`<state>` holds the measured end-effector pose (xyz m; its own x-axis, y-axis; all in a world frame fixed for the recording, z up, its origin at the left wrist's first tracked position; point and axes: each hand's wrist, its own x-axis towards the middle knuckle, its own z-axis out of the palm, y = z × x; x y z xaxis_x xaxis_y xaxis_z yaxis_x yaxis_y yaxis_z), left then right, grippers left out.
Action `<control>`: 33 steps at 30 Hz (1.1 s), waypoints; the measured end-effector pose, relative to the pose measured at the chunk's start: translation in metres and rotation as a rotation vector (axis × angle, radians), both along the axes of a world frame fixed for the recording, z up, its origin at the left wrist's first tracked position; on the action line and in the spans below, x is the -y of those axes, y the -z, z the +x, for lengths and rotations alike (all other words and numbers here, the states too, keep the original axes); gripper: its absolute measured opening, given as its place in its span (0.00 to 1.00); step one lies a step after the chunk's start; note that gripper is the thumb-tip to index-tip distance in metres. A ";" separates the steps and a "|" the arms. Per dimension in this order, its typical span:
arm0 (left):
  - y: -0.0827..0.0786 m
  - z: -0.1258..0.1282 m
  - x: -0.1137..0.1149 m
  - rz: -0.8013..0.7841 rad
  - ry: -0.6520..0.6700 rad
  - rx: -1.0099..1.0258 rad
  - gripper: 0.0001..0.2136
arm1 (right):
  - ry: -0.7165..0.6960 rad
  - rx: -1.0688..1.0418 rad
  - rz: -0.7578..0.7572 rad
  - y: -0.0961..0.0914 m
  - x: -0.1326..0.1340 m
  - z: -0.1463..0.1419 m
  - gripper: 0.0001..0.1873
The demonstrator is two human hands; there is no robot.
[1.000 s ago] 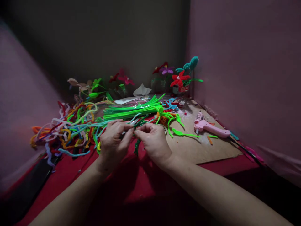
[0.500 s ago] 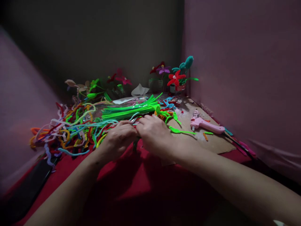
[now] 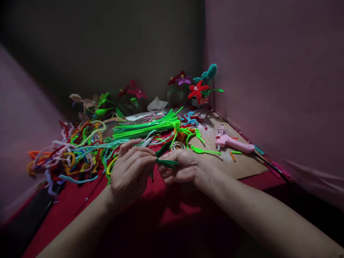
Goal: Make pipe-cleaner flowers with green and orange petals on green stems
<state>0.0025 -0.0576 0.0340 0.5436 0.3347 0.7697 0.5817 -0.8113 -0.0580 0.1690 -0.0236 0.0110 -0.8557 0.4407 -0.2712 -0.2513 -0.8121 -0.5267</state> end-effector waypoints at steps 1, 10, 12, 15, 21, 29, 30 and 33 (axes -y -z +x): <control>0.001 0.000 0.000 0.012 -0.012 -0.011 0.07 | 0.019 -0.007 -0.036 0.000 0.002 -0.001 0.07; 0.002 0.001 -0.008 -0.119 -0.126 -0.091 0.06 | 0.363 0.102 0.371 0.004 0.004 0.004 0.01; 0.000 0.001 -0.009 -0.143 -0.119 -0.121 0.06 | 0.354 0.157 0.502 0.001 0.003 0.009 0.03; 0.001 0.000 -0.011 -0.140 -0.108 -0.187 0.09 | 0.369 0.322 0.706 -0.008 0.001 0.015 0.09; 0.006 0.002 -0.011 -0.128 -0.103 -0.316 0.12 | 0.222 0.781 1.037 -0.021 -0.001 0.012 0.07; 0.002 -0.006 -0.014 -0.064 -0.176 -0.274 0.08 | 0.367 0.716 1.114 -0.019 0.002 -0.002 0.09; 0.000 -0.007 -0.013 -0.019 -0.202 -0.218 0.06 | 0.420 0.688 1.058 -0.019 0.001 -0.004 0.09; -0.004 -0.007 -0.009 0.069 -0.284 0.040 0.09 | 0.594 0.559 0.906 -0.019 -0.001 -0.010 0.07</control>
<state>-0.0045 -0.0491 0.0376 0.4041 0.4151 0.8151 0.7880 -0.6105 -0.0798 0.1589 -0.0231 0.0296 -0.3202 0.9446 0.0717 -0.0160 0.0703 -0.9974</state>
